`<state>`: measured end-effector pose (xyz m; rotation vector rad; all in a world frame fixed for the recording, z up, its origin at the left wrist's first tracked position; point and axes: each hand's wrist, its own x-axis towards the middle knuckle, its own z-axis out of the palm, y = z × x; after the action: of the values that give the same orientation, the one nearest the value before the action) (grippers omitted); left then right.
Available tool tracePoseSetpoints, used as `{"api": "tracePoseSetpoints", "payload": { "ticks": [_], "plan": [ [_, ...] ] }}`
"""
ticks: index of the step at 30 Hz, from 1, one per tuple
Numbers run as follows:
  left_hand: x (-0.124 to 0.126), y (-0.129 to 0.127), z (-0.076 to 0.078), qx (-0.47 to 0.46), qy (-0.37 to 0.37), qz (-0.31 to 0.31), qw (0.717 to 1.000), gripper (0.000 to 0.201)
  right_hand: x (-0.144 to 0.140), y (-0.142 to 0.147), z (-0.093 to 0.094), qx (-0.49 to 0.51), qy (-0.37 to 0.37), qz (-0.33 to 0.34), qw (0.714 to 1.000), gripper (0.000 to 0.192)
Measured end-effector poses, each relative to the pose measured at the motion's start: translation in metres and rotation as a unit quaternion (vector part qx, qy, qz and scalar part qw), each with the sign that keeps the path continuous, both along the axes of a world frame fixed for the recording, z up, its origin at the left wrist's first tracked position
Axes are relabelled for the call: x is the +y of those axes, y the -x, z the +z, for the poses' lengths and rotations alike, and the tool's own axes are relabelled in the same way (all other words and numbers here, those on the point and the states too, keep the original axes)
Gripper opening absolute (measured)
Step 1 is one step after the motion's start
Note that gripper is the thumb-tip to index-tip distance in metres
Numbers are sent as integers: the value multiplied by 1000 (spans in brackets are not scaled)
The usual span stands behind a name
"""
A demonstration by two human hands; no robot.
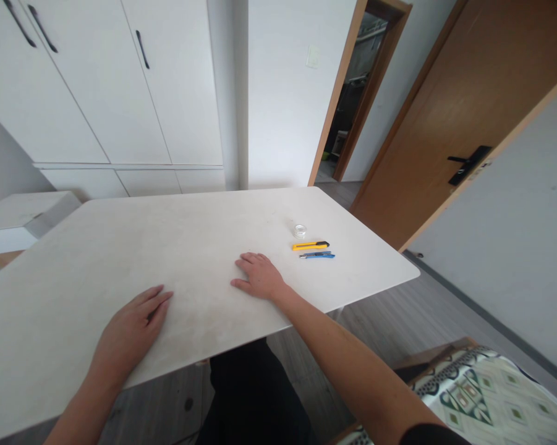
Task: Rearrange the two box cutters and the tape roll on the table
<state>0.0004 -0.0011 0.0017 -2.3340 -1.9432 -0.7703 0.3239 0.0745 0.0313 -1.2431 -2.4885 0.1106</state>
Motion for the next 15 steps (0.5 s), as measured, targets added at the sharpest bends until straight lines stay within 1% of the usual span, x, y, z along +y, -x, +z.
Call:
{"api": "tracePoseSetpoints", "payload": {
  "ticks": [8, 15],
  "plan": [
    [0, 0, 1, -2, -3, 0, 1000, 47, -1, 0, 1, 2, 4, 0, 1000, 54],
    [0, -1, 1, 4, -2, -6, 1000, 50, 0, 0, 0, 2, 4, 2, 1000, 56]
  ]
}}
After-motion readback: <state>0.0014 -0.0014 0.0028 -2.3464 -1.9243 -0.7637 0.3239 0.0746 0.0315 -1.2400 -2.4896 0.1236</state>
